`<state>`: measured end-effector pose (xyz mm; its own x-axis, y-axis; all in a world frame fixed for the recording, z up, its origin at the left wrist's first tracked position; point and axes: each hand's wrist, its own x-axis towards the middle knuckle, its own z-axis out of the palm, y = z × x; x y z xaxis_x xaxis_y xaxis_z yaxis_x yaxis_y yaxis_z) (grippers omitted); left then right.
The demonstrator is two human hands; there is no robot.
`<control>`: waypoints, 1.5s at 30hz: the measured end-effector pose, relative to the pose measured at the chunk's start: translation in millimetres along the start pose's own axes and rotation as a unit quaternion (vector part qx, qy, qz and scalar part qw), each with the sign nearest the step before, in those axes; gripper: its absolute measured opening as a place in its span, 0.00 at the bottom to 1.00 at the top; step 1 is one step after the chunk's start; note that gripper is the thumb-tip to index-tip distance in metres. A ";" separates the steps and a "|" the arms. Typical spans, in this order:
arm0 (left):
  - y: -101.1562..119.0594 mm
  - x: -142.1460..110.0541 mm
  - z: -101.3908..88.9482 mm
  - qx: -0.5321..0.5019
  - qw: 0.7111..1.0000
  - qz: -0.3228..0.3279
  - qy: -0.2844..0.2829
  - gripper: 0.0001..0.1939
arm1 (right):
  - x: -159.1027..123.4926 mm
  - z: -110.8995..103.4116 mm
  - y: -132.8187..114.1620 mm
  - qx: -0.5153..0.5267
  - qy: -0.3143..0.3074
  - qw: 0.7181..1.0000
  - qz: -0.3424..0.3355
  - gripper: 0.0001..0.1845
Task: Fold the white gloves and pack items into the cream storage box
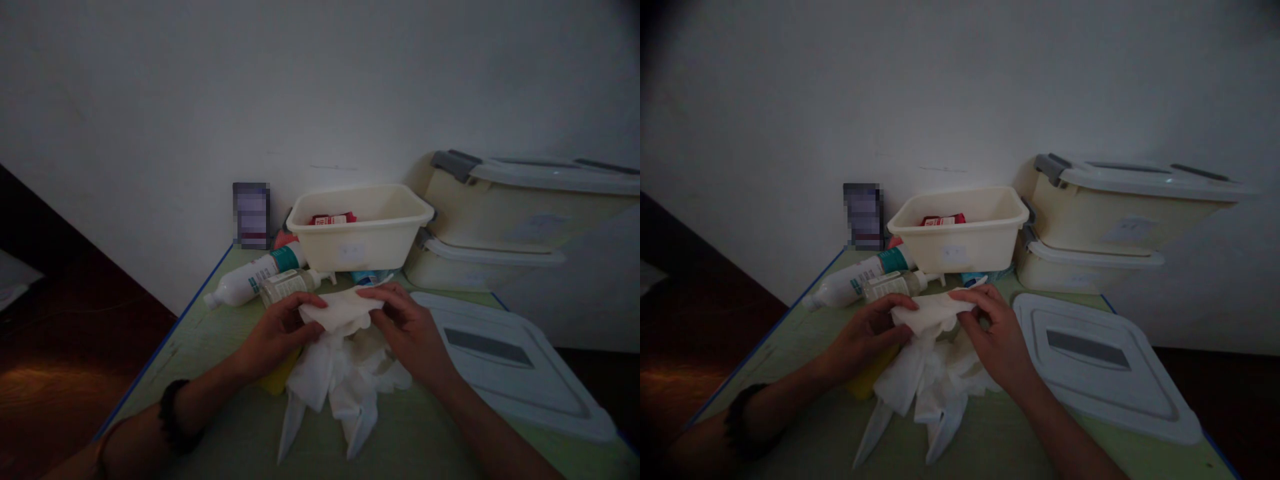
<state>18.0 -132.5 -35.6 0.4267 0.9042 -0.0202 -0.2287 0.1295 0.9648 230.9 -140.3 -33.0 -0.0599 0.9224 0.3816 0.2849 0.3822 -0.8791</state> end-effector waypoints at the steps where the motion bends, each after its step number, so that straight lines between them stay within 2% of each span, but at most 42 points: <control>1: 0.2 0.1 0.0 0.007 1.000 0.002 0.006 0.13 | 0.4 -0.5 0.2 0.000 -0.003 1.000 0.002 0.14; 4: 2.3 0.9 -0.2 0.034 0.999 0.021 0.016 0.11 | 0.7 -2.2 -1.0 0.005 -0.017 1.000 -0.001 0.14; 10: 2.5 -0.3 -1.9 0.053 0.993 0.105 0.012 0.07 | 0.2 -4.2 -10.1 0.004 -0.032 0.999 -0.014 0.08; 13: -1.6 -2.2 -3.8 0.025 0.996 0.088 -0.002 0.07 | -0.6 -4.5 -14.6 0.009 -0.062 0.998 0.001 0.10; 18: -4.6 -3.0 -5.9 -0.029 0.998 0.043 -0.041 0.10 | -2.8 -1.0 -17.8 0.022 -0.091 0.991 0.099 0.22; 23: 3.0 -3.1 1.2 0.046 0.998 0.003 -0.033 0.13 | -4.5 3.7 -16.3 0.049 -0.111 0.985 0.125 0.19; 26: 5.1 -2.7 4.4 0.057 0.998 -0.028 -0.015 0.12 | -6.0 5.9 -13.9 0.061 -0.079 0.984 0.149 0.22; 29: 3.3 -0.9 3.4 -0.009 0.999 -0.039 0.001 0.12 | -7.2 7.7 -12.9 0.107 -0.032 0.979 0.171 0.24; 31: 0.6 0.8 0.9 -0.050 0.998 -0.034 0.014 0.13 | -7.0 8.1 -13.2 0.155 -0.035 0.973 0.164 0.27; 34: -3.2 2.1 -2.3 -0.073 0.997 -0.023 0.027 0.12 | -5.7 6.8 -13.8 0.180 -0.062 0.971 0.145 0.23; 37: -4.2 1.4 -2.4 -0.070 0.997 -0.022 0.027 0.11 | -4.6 5.2 -13.6 0.166 -0.091 0.970 0.151 0.14; 40: -3.2 0.5 -0.6 -0.071 0.997 -0.019 0.024 0.12 | -4.5 5.4 -13.3 0.173 -0.105 0.967 0.157 0.10; 45: -1.8 2.1 0.0 -0.077 0.997 -0.003 0.014 0.11 | -4.0 8.4 -13.9 0.175 -0.095 0.966 0.165 0.10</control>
<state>19.4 -130.9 -37.3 0.4038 0.9142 -0.0353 -0.3585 0.1936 0.9132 219.1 -148.9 -24.7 -0.2051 0.9782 0.0333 -0.0195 0.0299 -0.9994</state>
